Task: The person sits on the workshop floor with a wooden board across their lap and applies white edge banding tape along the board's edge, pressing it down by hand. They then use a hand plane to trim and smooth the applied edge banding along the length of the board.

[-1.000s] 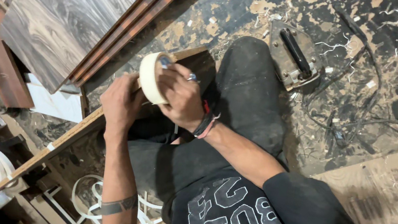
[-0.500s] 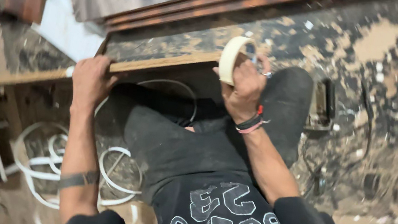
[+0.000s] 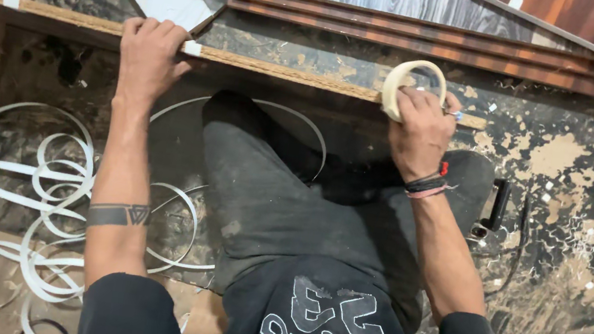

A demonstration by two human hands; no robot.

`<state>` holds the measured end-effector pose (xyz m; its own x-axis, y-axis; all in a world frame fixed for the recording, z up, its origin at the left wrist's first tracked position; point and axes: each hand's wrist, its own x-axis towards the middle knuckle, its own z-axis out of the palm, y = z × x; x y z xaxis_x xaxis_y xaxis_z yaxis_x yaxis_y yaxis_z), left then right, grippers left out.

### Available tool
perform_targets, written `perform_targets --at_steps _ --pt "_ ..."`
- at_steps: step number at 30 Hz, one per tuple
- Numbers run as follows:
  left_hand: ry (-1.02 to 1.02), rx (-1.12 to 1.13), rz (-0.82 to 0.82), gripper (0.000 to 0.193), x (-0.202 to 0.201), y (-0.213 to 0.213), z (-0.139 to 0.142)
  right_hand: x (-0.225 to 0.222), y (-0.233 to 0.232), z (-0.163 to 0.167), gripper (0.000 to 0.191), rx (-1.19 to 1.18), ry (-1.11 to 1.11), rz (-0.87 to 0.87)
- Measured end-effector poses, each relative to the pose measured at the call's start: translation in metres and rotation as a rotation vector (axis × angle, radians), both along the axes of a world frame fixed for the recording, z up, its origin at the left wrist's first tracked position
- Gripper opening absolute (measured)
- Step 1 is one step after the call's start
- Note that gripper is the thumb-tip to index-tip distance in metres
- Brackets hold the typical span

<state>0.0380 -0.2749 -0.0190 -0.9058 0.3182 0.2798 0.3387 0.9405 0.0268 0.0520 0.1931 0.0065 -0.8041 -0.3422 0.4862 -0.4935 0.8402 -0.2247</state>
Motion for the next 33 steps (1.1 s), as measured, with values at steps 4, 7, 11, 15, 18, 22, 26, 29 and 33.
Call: perform_targets --at_steps 4,7,11,15,18,22,26,29,33 --pt "-0.013 0.076 -0.015 0.042 0.0 0.004 -0.003 0.004 0.007 -0.002 0.016 -0.006 -0.039 -0.002" --pt "-0.018 0.115 -0.034 0.045 -0.001 0.022 -0.003 0.007 0.023 0.002 0.016 -0.002 -0.067 -0.012" --pt "-0.054 0.156 -0.091 0.046 -0.003 0.05 -0.004 0.005 0.06 0.01 0.008 -0.017 -0.115 -0.042" --pt "-0.061 0.066 -0.039 0.054 -0.003 0.042 0.002 0.004 0.106 0.009 0.002 -0.053 -0.204 -0.119" --pt "-0.037 0.062 0.031 0.056 -0.001 0.033 0.004 0.008 0.147 -0.007 0.018 -0.088 -0.067 -0.176" --pt "-0.008 0.099 0.091 0.063 0.001 0.042 -0.003 0.012 0.187 -0.054 0.04 -0.94 0.236 -0.577" --pt "-0.002 0.097 0.148 0.065 -0.005 0.047 -0.01 -0.016 0.194 -0.088 0.03 -1.59 0.037 -0.757" --pt "0.004 0.103 0.157 0.066 -0.016 0.045 -0.013 -0.029 0.184 -0.09 0.027 -1.752 -0.303 -0.659" --pt "0.012 0.103 0.151 0.066 -0.028 0.045 -0.016 -0.025 0.186 -0.081 0.031 -1.913 -0.63 -0.347"
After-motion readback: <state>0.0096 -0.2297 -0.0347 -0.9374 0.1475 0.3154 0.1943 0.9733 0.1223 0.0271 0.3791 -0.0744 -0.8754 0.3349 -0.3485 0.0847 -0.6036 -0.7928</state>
